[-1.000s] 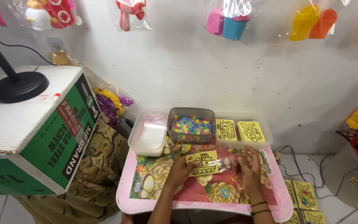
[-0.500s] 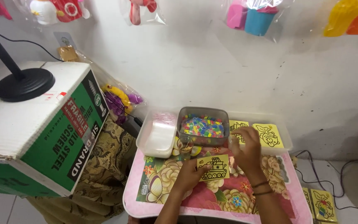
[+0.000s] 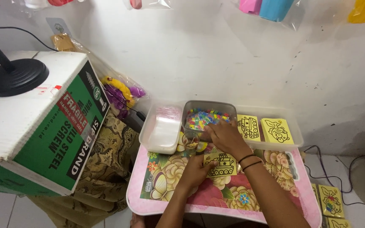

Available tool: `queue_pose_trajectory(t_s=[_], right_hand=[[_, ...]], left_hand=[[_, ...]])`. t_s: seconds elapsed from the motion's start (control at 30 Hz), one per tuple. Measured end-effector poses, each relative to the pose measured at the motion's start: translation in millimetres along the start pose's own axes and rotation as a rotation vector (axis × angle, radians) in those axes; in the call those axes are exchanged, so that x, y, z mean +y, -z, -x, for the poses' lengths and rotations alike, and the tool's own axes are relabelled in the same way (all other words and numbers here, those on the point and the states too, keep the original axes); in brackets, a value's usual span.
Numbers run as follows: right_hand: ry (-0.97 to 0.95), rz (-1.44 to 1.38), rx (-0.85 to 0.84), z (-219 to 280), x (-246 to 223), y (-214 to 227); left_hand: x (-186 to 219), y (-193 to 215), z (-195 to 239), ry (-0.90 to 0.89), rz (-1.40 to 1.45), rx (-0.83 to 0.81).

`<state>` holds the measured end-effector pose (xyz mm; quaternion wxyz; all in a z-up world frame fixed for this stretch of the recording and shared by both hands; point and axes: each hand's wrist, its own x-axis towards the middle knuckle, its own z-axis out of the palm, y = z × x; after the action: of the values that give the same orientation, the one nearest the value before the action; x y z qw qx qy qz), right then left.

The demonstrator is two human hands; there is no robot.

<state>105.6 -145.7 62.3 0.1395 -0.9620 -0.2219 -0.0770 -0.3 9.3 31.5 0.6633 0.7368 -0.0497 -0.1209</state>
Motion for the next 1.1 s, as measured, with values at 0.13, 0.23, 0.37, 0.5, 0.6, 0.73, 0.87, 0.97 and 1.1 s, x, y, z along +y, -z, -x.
queue_pose_trajectory(t_s=[0.13,0.23,0.37,0.5,0.6,0.73,0.87,0.97,1.1], right_hand=[[-0.035,-0.08,0.035,-1.1,5.9,-4.7],[-0.08,-0.066,-0.014,-1.1,3.3,-0.6],[-0.143,-0.159,0.043,-0.4,-9.7,11.4],[-0.152,-0.065,0.003,-3.4,-6.9,4.0],[-0.139,-0.05,0.004,-5.4,-2.8,-2.1],[-0.17,-0.073,-0.009,-6.9,0.2,-2.1],[-0.23,-0.134,-0.072,-7.0,-1.7,4.7],[-0.243,-0.128,-0.086,-8.8,-2.2,4.8],[-0.274,-0.113,-0.14,-12.2,-3.8,5.0]], left_hand=[[-3.3,0.4,-0.6,-0.022,0.071,-0.007],[0.3,0.5,0.9,0.005,0.057,0.006],[-2.7,1.4,-1.0,-0.001,-0.021,0.015],[-4.5,1.8,-0.9,-0.04,-0.014,0.014],[-2.9,2.6,-1.3,-0.026,-0.055,0.011],[-8.7,2.6,-2.8,-0.016,0.033,0.015],[-12.8,2.2,-4.3,-0.035,-0.031,0.01],[-20.0,2.5,-8.5,-0.051,-0.057,0.014],[-19.6,3.0,-8.4,-0.08,-0.111,0.029]])
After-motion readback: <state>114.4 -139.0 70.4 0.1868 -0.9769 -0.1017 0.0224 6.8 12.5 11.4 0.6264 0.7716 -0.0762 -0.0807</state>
